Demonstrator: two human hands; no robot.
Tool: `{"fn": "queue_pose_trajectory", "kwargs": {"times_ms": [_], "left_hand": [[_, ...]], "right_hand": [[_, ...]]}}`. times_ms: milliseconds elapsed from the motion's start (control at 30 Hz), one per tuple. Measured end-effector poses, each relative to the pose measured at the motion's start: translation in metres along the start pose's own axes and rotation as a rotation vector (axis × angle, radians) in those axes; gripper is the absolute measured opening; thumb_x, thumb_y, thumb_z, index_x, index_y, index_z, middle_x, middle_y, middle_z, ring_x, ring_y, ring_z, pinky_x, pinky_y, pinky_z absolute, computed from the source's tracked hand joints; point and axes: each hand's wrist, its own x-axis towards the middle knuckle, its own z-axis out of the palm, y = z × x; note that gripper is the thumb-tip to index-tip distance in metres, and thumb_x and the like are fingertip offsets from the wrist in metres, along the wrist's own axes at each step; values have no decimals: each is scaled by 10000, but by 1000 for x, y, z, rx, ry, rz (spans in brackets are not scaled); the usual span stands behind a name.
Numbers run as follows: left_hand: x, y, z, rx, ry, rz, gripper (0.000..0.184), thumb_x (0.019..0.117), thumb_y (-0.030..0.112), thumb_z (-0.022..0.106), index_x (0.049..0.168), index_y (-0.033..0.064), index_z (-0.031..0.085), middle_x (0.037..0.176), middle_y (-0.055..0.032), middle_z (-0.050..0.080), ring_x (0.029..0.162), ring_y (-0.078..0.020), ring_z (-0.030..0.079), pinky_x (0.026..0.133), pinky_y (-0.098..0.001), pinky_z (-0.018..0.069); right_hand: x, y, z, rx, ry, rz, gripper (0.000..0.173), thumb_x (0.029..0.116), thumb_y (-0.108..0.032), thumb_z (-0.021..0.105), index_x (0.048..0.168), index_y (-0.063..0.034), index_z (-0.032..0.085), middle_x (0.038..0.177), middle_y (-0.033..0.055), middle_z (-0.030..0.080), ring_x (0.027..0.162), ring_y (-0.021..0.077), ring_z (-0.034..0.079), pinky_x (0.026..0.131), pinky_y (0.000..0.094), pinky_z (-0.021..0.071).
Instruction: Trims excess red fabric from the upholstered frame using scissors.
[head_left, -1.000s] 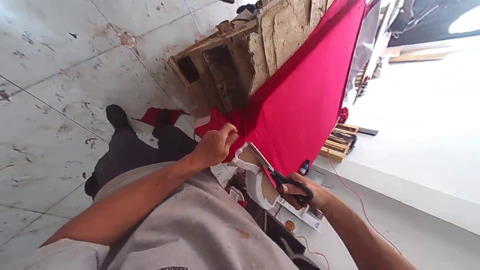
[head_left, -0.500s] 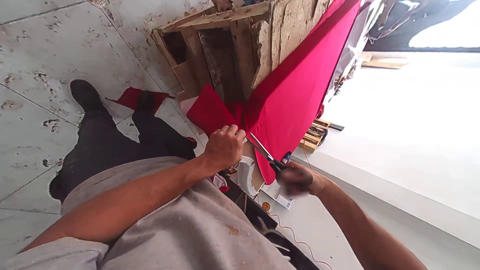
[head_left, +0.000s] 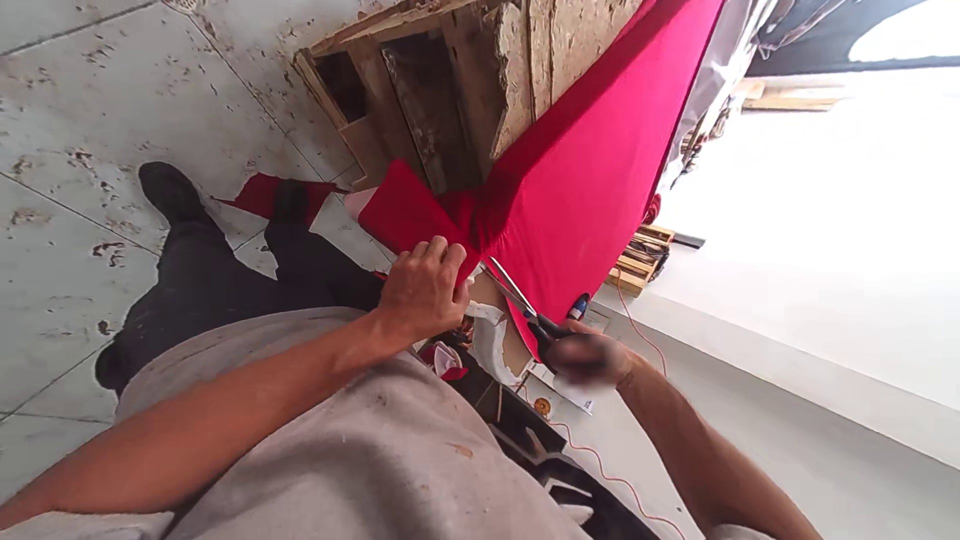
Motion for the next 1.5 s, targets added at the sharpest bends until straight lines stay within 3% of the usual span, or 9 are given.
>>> {"fn": "queue_pose_trajectory", "kwargs": {"times_ms": [133, 267, 400, 567, 833, 967, 1200, 1400, 1500], "left_hand": [[5, 7, -2, 127, 45, 106, 217, 937, 191, 553, 890, 17, 673, 820, -163, 646, 717, -344, 681, 567, -461, 538], [12, 9, -9, 234, -56, 176, 200, 957, 120, 536, 908, -38, 649, 842, -204, 651, 721, -375, 685, 573, -473, 547], [16, -3, -24, 150, -122, 103, 268, 986, 188, 493, 940, -6, 671, 895, -180, 692, 846, -359, 708, 709, -515, 567], [9, 7, -16, 238, -35, 106, 419, 926, 423, 593, 976, 13, 666, 906, -165, 671, 804, -353, 687, 616, -496, 538], [15, 14, -7, 250, -106, 32, 399, 909, 398, 621, 986, 8, 654, 945, -177, 668, 833, -362, 691, 631, -497, 554], [22, 15, -6, 196, -146, -46, 365, 985, 369, 540, 974, 21, 648, 929, -167, 659, 852, -356, 685, 670, -511, 549], [36, 11, -17, 135, -285, 69, 266, 1043, 193, 455, 927, 21, 621, 843, -147, 642, 794, -336, 679, 653, -506, 533], [43, -2, -23, 372, -179, 368, 107, 970, 34, 553, 918, -36, 615, 794, -196, 623, 697, -378, 674, 511, -450, 515], [49, 4, -31, 376, -258, 345, 88, 942, -21, 598, 1024, -43, 622, 847, -219, 635, 722, -392, 684, 543, -465, 540]], "right_hand": [[15, 23, -7, 34, -56, -117, 447, 887, -624, 702, 789, -190, 656, 621, -66, 615, 488, 30, 585, 437, 189, 484], [31, 45, -13, 74, -113, -242, 435, 899, -616, 696, 802, -195, 654, 623, -72, 624, 482, 20, 582, 433, 181, 482], [52, 55, -20, 83, -146, -351, 445, 894, -618, 700, 794, -188, 646, 614, -67, 625, 479, 25, 586, 429, 187, 481], [58, 71, -30, 141, -202, -391, 427, 901, -595, 708, 799, -186, 639, 612, -67, 615, 473, 23, 579, 423, 183, 476], [74, 63, -34, 127, -232, -436, 441, 904, -606, 697, 785, -188, 623, 603, -67, 610, 471, 26, 577, 423, 186, 473], [76, 60, -35, 149, -246, -459, 438, 918, -597, 685, 785, -184, 626, 613, -64, 616, 477, 27, 583, 421, 186, 475], [51, 52, -31, 123, -215, -330, 454, 907, -630, 674, 817, -187, 638, 619, -70, 605, 468, 18, 566, 412, 177, 462], [29, 14, -24, 42, -142, -169, 461, 893, -674, 652, 802, -222, 634, 612, -91, 592, 460, 3, 556, 405, 171, 461], [23, -2, -19, 46, -125, -112, 433, 904, -653, 651, 818, -230, 639, 624, -96, 589, 466, -2, 553, 414, 167, 467]]}}
